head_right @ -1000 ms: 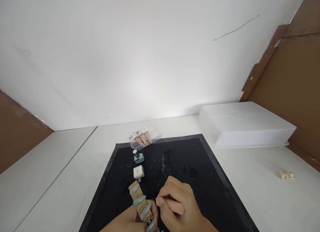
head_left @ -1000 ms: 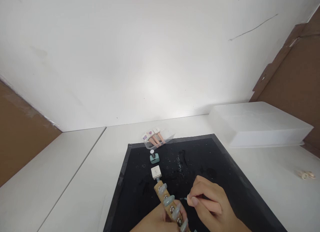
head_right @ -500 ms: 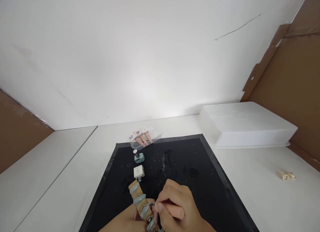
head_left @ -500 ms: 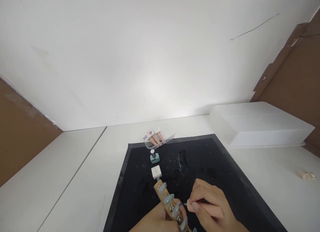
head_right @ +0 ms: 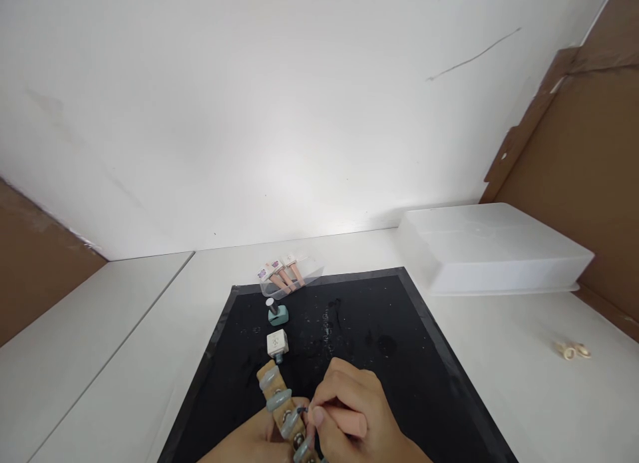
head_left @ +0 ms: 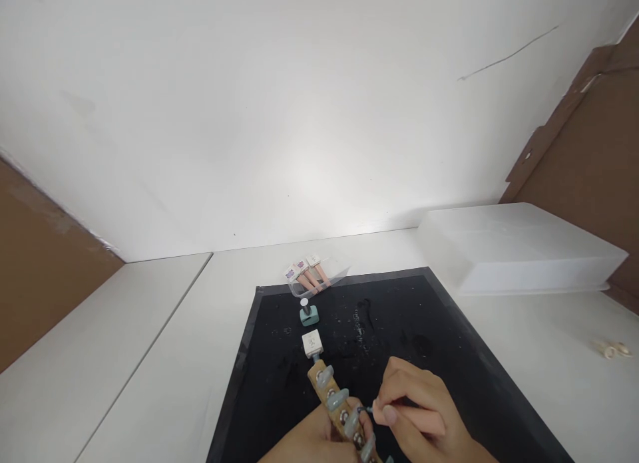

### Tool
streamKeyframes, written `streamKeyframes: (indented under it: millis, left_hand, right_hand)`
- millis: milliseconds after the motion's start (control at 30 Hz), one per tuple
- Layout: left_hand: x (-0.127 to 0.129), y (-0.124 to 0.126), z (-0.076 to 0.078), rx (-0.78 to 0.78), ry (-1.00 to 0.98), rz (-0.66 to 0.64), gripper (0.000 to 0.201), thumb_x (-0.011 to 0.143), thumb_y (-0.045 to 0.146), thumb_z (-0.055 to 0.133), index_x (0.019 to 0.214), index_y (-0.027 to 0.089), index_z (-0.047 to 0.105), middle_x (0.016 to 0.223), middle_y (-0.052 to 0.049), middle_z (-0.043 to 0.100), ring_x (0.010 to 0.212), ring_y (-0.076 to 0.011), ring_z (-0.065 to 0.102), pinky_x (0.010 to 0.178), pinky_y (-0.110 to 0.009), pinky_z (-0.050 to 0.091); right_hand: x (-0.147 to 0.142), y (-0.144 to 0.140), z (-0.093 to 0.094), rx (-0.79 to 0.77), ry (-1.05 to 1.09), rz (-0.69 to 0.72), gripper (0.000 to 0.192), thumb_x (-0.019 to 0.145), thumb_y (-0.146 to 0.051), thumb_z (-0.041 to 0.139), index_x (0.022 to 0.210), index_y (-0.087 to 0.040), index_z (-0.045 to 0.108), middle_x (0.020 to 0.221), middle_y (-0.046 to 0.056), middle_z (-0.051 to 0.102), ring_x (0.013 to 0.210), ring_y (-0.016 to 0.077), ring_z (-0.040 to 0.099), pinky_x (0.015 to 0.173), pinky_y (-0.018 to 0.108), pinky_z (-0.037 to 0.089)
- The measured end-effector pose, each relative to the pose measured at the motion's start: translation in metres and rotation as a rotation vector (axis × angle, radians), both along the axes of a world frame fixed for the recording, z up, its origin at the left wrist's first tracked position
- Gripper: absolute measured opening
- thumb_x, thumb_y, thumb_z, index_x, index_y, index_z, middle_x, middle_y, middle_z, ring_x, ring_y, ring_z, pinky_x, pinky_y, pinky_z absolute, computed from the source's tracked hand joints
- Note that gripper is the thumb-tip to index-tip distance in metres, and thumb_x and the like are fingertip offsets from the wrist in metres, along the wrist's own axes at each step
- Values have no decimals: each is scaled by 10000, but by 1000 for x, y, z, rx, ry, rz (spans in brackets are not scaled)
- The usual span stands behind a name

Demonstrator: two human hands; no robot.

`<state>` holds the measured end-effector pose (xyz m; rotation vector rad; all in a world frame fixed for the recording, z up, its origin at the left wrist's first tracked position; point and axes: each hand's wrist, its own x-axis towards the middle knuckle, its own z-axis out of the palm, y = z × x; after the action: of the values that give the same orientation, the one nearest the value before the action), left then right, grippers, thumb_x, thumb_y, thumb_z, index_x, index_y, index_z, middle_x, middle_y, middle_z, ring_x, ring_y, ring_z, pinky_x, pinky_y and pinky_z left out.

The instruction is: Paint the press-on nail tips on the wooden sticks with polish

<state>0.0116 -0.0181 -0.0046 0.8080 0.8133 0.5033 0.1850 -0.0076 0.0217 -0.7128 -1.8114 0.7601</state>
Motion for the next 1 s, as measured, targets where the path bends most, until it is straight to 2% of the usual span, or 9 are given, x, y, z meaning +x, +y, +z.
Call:
streamKeyframes:
  millis: [267,600,1000]
  left_hand:
    - [2,0,3,-21,23,18,237,583,184,711,653,153,487,594,45,425,554,-70,355,548,-216,227]
    - [1,-1,0,-15,41,8,251,581,215,737,692,147,523,626,33,471,584,-79,393,569,-213,258]
    - [5,0,9,29,49,-36,219,623,288,756,745,167,619,655,35,425,594,-87,354,562,-226,270]
  right_hand:
    - [2,-1,-4,-32,-22,22,153,780,-94,479,692,-189,559,567,7,541,483,134,508,453,240,377]
    - [3,1,-3,-53,-24,36,148,784,-93,481,711,-186,570,580,7,531,501,139,507,461,242,373]
    - [2,0,-4,-53,-57,40,147,767,-94,471,703,-180,571,568,11,535,486,134,506,458,235,369]
